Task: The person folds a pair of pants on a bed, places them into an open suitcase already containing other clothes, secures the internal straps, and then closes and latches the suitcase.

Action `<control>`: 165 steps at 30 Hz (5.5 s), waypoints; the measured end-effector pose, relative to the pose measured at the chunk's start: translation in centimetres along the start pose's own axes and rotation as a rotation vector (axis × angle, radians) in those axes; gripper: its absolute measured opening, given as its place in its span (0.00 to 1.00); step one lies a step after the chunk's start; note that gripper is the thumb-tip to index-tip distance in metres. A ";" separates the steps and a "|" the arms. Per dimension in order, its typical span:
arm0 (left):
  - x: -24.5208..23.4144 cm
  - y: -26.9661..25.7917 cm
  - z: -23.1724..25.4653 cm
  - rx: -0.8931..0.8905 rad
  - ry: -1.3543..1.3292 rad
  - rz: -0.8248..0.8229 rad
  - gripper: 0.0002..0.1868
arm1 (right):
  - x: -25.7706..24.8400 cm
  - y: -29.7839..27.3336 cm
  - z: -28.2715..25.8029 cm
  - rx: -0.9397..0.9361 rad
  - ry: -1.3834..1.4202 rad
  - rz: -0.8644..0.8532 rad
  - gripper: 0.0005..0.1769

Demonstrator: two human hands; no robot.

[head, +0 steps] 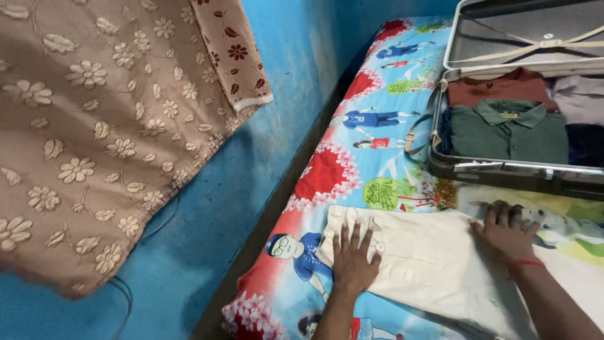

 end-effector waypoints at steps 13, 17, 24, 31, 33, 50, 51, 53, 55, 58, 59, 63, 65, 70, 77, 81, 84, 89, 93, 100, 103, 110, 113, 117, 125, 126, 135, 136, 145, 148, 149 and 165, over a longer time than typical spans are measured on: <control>4.9 1.5 -1.9 0.031 0.145 -0.129 0.39 | -1.0 -12.4 19.9 -0.058 -0.172 0.097 0.37; 7.6 4.9 0.5 -0.029 0.363 -0.230 0.32 | -1.7 -18.0 26.8 0.040 -0.171 0.221 0.42; 13.9 0.5 25.6 0.352 -0.446 -0.134 0.31 | -6.3 -25.0 40.5 0.454 -0.055 0.295 0.34; 10.8 -8.7 42.6 0.693 -0.609 -0.387 0.37 | -7.4 -32.3 52.3 0.778 -0.048 0.322 0.29; 11.0 -10.2 44.0 0.739 -0.478 -0.435 0.39 | -6.6 -33.4 53.5 0.789 -0.053 0.273 0.29; 16.7 -6.5 43.4 0.285 -1.246 -0.751 0.33 | -14.4 -19.8 42.0 0.467 0.778 0.784 0.23; 16.9 -5.4 42.4 0.167 -1.463 -0.843 0.32 | -15.7 -18.6 37.7 0.389 0.726 0.803 0.19; 15.9 -2.6 40.4 -0.110 -1.932 -1.021 0.30 | -17.3 -16.2 28.5 0.236 0.705 0.703 0.13; 14.1 0.4 38.1 -0.205 -2.272 -1.070 0.30 | -18.4 -15.9 19.2 -0.025 0.654 0.642 0.21; 10.3 2.6 34.4 0.098 -2.729 -1.245 0.31 | -16.5 -18.2 9.3 -0.236 0.703 0.186 0.31; 11.3 3.1 32.9 -0.202 -2.631 -1.057 0.28 | -16.8 -19.2 8.3 -0.316 0.670 0.241 0.34; 10.8 2.9 26.3 -0.672 -2.392 -0.630 0.28 | -13.1 -21.0 9.2 -0.268 0.364 0.175 0.52; 10.1 2.3 24.8 -0.659 -2.396 -0.637 0.29 | -10.7 -22.1 11.7 -0.194 0.286 0.111 0.61; 11.1 0.7 21.9 -0.650 -2.352 -0.809 0.29 | -6.1 -23.0 15.7 -0.094 0.170 0.011 0.56; 13.9 -0.4 19.1 -0.672 -1.786 -0.575 0.24 | -3.0 -22.9 19.2 -0.097 0.321 0.043 0.40; 14.8 1.0 18.6 -0.479 -1.333 -0.396 0.23 | -2.3 -20.9 21.3 0.076 0.292 0.077 0.38; 12.6 1.2 18.6 -0.439 -0.974 -0.295 0.22 | -1.7 -19.3 21.7 0.138 0.315 0.163 0.39; 8.7 1.1 20.4 -0.217 -0.278 -0.284 0.30 | 1.3 -19.0 20.3 0.145 0.093 -0.078 0.44; 8.2 0.8 26.8 0.304 -0.210 0.072 0.41 | 1.2 -18.1 19.8 0.185 0.039 -0.222 0.46; 10.4 -0.5 29.0 0.398 -0.068 -0.414 0.45 | 2.9 -13.2 11.4 -0.069 0.117 -0.020 0.41; 10.4 -1.1 29.0 0.426 -0.035 -0.343 0.48 | 4.4 -13.3 11.1 -0.080 0.095 -0.017 0.42; 8.6 -1.2 29.6 0.374 -0.055 -0.452 0.49 | 1.9 -14.8 23.4 0.247 0.028 -0.086 0.47; 7.8 -0.7 29.5 0.372 -0.049 -0.466 0.49 | 0.8 -14.3 27.3 0.380 0.081 -0.036 0.47; 7.9 -1.1 29.5 0.383 -0.055 -0.462 0.49 | 0.4 -12.9 25.1 0.261 0.062 0.323 0.48; 9.8 -0.6 28.3 0.291 -0.119 -0.383 0.44 | 1.3 -17.8 15.5 -0.018 0.011 0.024 0.47; 9.9 -0.7 28.2 0.267 -0.110 -0.394 0.43 | 0.5 -18.7 16.9 -0.009 -0.065 0.010 0.49; 8.3 -1.3 28.5 0.279 -0.174 -0.303 0.47 | -1.3 -22.9 24.4 0.315 -0.032 -0.117 0.46; 7.9 -1.3 28.5 0.275 -0.187 -0.279 0.46 | -1.1 -21.9 24.3 0.344 -0.041 -0.097 0.47; 8.2 -1.0 28.4 0.177 -0.142 -0.342 0.52 | 2.0 -14.9 12.2 -0.127 0.067 -0.069 0.47; 8.7 -0.9 28.5 0.189 -0.126 -0.331 0.52 | 2.8 -14.5 13.1 -0.116 0.140 -0.066 0.42; 8.8 -0.7 28.4 0.191 -0.128 -0.340 0.52 | 2.8 -14.8 14.7 -0.086 0.109 -0.080 0.42; 10.9 -1.4 34.3 0.368 -0.013 -0.276 0.43 | -0.7 -16.4 24.2 0.254 0.038 -0.097 0.40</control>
Point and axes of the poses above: each hand's wrist, its own y-axis towards the middle knuckle, its own x-axis out of the palm, z = x × y, the point moved 6 cm from there along y, towards the middle knuckle, and after that the axes turned 5 degrees about z, right-handed, at the moved point
